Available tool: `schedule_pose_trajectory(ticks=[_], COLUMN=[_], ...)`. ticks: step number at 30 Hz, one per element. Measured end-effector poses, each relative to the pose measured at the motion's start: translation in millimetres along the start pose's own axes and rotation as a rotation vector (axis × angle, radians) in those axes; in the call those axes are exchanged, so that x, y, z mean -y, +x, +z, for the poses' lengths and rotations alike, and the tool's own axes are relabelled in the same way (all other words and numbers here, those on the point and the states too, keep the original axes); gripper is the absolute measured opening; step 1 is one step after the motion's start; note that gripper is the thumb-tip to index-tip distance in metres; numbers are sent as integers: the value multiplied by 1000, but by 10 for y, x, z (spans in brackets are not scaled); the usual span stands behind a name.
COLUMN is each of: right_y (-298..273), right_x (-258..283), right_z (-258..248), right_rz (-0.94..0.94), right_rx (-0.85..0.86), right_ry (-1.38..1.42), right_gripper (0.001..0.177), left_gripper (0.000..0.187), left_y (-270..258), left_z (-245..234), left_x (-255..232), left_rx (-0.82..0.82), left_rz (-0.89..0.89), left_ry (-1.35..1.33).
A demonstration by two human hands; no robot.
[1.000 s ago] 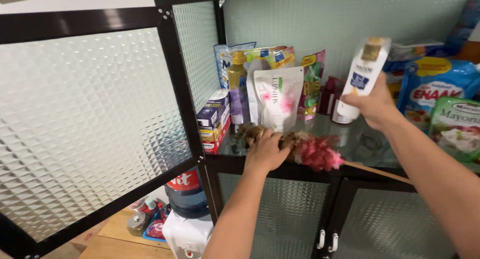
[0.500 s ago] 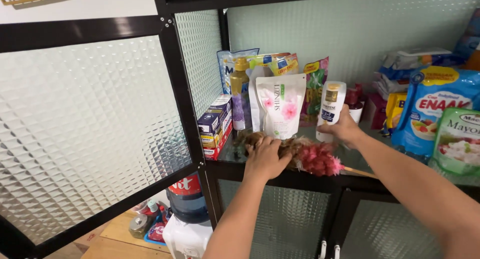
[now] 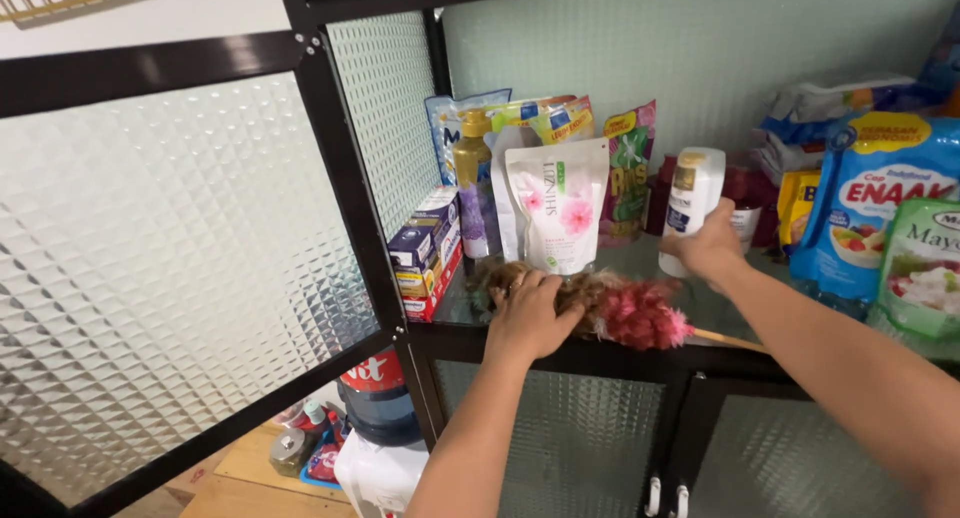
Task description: Organizing various household products and dusting the inside of a storage cabinet.
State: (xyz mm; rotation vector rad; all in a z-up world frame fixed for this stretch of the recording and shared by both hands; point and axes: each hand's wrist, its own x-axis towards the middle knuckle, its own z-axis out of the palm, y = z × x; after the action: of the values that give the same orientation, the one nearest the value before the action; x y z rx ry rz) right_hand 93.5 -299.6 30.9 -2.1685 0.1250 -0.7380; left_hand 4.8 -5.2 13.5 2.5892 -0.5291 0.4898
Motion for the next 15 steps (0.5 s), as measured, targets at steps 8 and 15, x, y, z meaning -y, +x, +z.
schedule_pose_trajectory(ticks=[8, 15], right_y=[271, 260], right_x=[-141, -30], right_z=[72, 47], right_rz=[-53, -8], right_rx=[181, 204], right_ry=[312, 4], right_gripper=[84, 89], left_gripper=[60, 65], left_y=[12, 43], left_z=[-43, -37], left_x=[-44, -17], left_rx=[52, 93], left_rz=[2, -20], left_ry=[-28, -30])
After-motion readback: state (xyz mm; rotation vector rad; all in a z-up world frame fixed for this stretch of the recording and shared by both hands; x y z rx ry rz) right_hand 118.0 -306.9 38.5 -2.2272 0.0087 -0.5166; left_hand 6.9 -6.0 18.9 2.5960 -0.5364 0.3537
